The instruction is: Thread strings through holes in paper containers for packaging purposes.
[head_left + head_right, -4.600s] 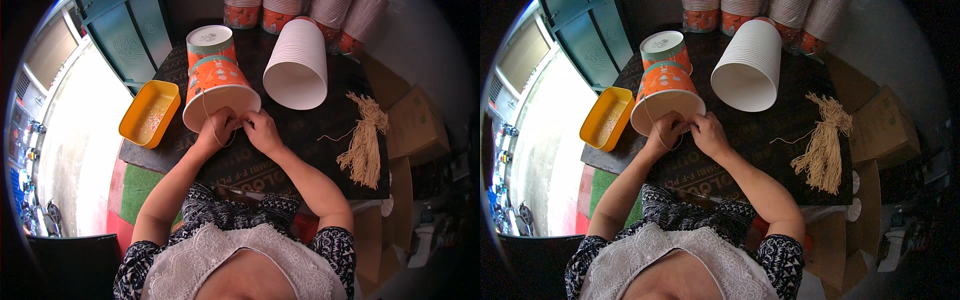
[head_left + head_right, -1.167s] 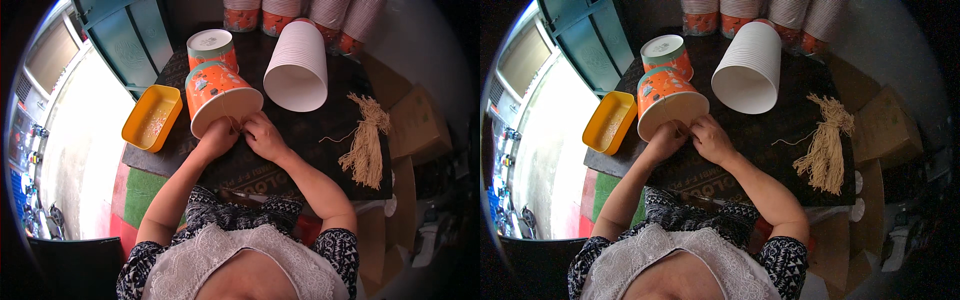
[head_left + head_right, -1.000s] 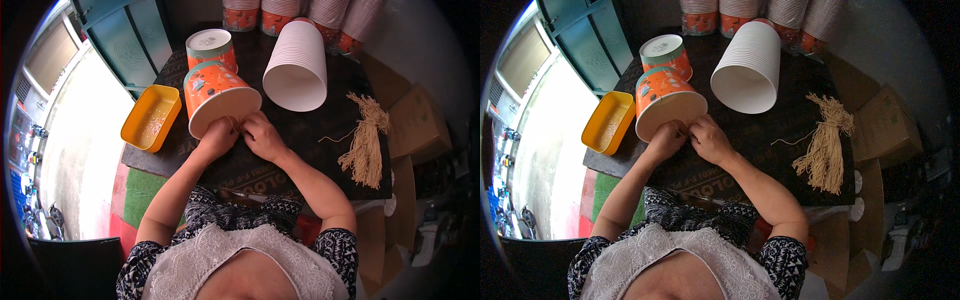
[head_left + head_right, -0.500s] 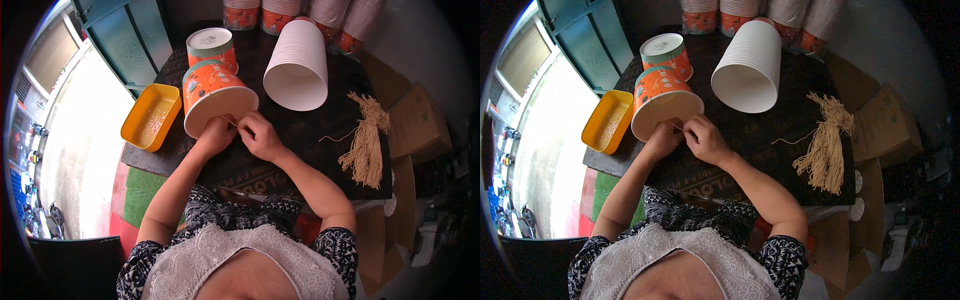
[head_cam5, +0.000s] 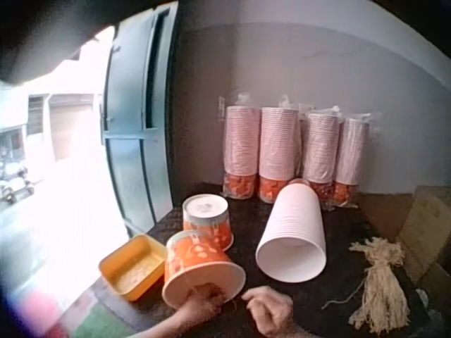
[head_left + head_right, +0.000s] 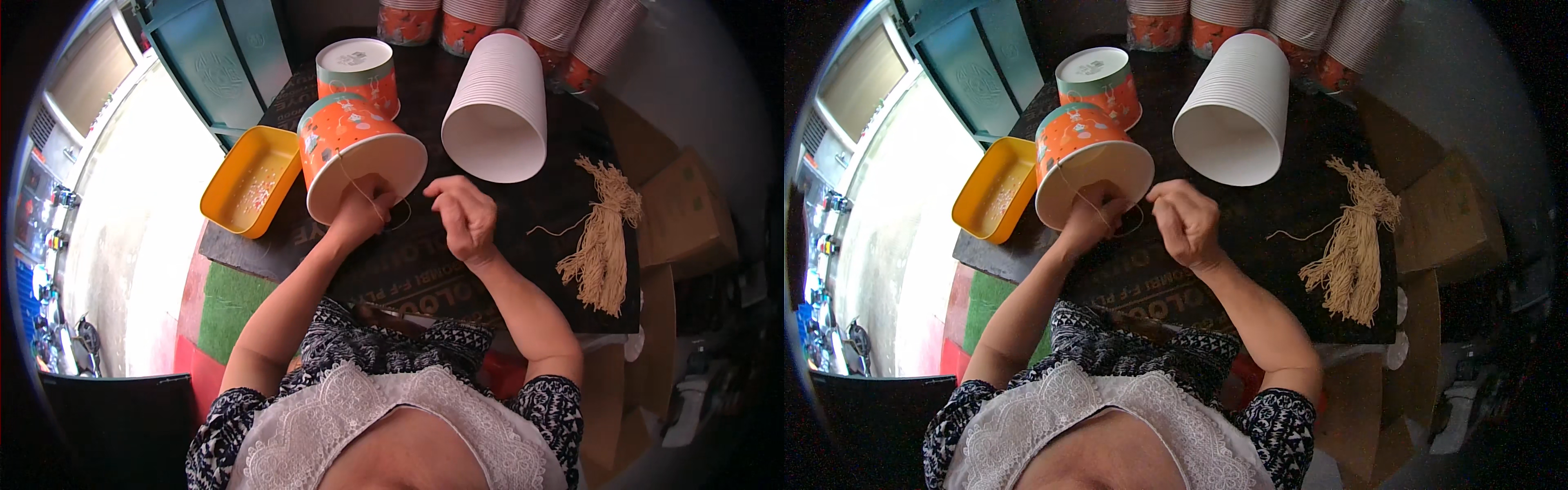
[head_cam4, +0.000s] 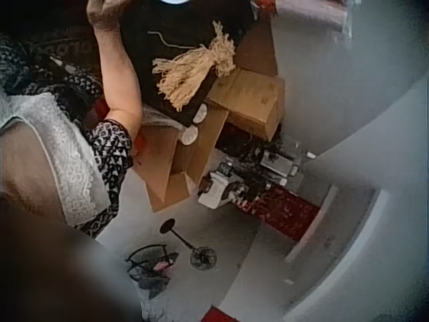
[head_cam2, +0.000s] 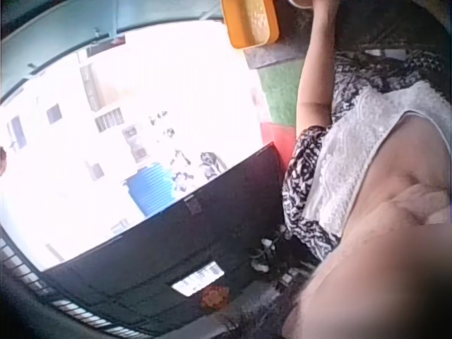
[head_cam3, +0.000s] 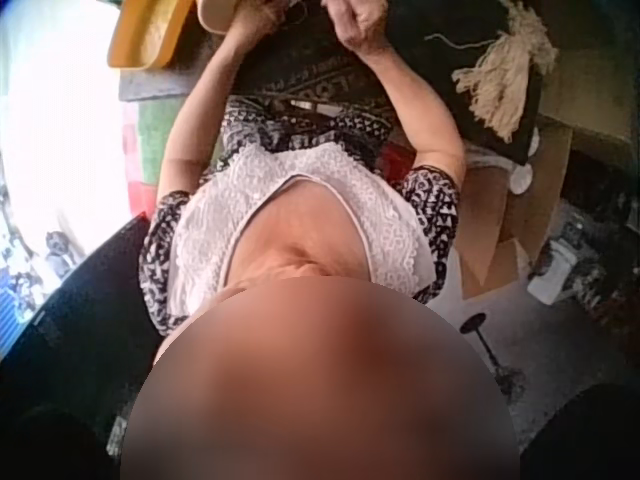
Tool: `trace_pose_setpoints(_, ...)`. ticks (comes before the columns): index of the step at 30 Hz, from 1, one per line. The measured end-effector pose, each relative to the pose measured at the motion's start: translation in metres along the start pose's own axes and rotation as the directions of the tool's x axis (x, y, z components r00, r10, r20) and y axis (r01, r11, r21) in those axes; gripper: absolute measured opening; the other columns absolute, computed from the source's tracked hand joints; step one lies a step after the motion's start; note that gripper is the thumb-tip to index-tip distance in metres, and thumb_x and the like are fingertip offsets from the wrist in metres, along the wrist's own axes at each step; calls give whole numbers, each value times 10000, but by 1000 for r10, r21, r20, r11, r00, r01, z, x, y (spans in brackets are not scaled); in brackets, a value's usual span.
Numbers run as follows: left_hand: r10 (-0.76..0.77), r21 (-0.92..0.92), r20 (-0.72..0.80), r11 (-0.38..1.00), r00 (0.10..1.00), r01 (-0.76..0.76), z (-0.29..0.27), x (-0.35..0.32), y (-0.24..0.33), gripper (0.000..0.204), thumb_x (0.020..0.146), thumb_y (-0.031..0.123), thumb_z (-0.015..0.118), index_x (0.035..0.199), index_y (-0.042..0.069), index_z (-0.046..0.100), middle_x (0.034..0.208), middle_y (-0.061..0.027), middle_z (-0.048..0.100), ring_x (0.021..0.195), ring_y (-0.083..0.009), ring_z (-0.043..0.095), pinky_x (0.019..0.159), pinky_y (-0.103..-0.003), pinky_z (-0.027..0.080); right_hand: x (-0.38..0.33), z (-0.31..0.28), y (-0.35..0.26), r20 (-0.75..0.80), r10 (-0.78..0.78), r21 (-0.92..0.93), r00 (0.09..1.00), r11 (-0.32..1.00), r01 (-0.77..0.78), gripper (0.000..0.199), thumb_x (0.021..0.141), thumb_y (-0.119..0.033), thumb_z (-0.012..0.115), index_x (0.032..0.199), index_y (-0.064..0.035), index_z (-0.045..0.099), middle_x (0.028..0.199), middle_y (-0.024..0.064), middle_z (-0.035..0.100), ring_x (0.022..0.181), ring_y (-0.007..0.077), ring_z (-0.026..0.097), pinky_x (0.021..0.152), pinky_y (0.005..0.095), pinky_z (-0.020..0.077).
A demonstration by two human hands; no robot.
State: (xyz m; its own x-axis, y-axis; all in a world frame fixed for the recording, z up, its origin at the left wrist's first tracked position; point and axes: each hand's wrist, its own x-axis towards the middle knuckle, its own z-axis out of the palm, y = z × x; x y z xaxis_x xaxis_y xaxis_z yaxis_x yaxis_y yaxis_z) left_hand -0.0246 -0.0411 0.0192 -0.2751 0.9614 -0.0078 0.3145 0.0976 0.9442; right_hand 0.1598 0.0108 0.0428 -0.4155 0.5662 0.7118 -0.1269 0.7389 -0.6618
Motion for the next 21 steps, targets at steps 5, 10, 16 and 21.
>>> trace_pose_setpoints(5,67,-72,-92,995,994,-74,12,1,1,138,819,89,629,835,-45,598,636,-81,592,501,-146,559,465,-270,431,1,10,21,-142,240,-137,960,956,-259,146,906,-75,522,861,45,592,789,109,607,655,184,574,616,290,463)
trace_pose_setpoints(10,70,-59,-82,995,994,-75,15,1,1,138,830,84,610,833,-54,603,640,-92,591,503,-151,564,472,-273,441,-8,25,30,-108,389,-177,915,898,-403,112,840,-44,589,936,6,559,782,127,635,719,186,631,662,323,491)
trace_pose_setpoints(16,56,-129,-1,990,998,-56,26,-2,6,175,881,136,597,920,-35,597,668,-67,584,491,-124,530,397,-246,417,-7,28,22,-87,420,-215,903,877,-429,157,831,-14,588,983,-11,546,768,154,640,726,263,665,652,352,507)
trace_pose_setpoints(21,71,-194,31,979,997,-64,27,-2,6,169,893,152,599,902,-17,592,663,-59,582,482,-116,516,397,-241,391,-12,28,26,-12,408,-245,913,884,-399,150,828,-10,590,975,-19,557,791,182,652,769,328,672,651,381,514)
